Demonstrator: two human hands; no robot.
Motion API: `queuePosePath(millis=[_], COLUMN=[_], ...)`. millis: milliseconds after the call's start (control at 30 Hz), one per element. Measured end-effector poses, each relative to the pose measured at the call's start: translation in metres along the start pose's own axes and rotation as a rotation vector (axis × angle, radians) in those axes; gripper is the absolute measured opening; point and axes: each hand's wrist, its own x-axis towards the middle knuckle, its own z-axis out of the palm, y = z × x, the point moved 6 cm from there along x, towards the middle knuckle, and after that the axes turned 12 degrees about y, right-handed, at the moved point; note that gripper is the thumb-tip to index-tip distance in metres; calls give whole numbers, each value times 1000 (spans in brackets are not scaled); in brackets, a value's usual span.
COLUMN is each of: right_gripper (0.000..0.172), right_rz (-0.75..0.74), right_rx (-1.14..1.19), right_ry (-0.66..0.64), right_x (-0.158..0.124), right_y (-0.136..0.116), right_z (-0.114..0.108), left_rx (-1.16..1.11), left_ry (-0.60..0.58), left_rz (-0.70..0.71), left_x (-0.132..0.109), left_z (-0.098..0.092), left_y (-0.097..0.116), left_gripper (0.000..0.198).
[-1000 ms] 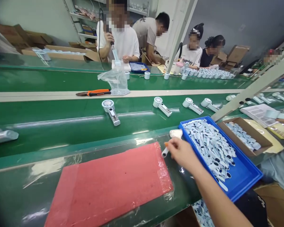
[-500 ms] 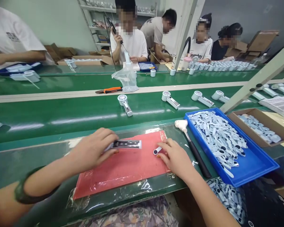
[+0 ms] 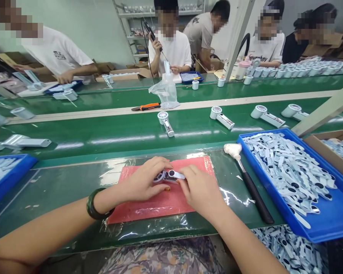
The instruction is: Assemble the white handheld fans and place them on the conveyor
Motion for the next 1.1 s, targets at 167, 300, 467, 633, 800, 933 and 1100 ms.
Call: queuePosePath(millis=[167, 300, 467, 633, 800, 933, 1100], right_gripper=[18, 24, 27, 56, 44, 44, 43], right_rz=[-104, -114, 73, 230, 57, 73, 55], right_rx=[-185, -102, 267, 456, 411, 430, 432], right_ry=[-15, 58, 99, -64, -176, -118, -126], right_x=[11, 8, 0, -11, -18, -21, -19], right_y=[-10, -10, 13, 24, 6, 5, 8], right_z=[15, 10, 23, 33, 27, 30, 33], left_rx=[-60, -33, -55, -3, 46, 120, 145], left_ry=[27, 24, 18, -12, -8, -57, -109], left_rz=[-25, -109, -169, -84, -87, -148, -99], left_x=[2, 3, 7, -2, -20, -21, -21], left_z=[-2, 2, 3, 2, 10, 19, 17], left_y=[3, -1, -4, 9, 25, 28, 28], left_gripper=[19, 9, 7, 7, 14, 13, 21])
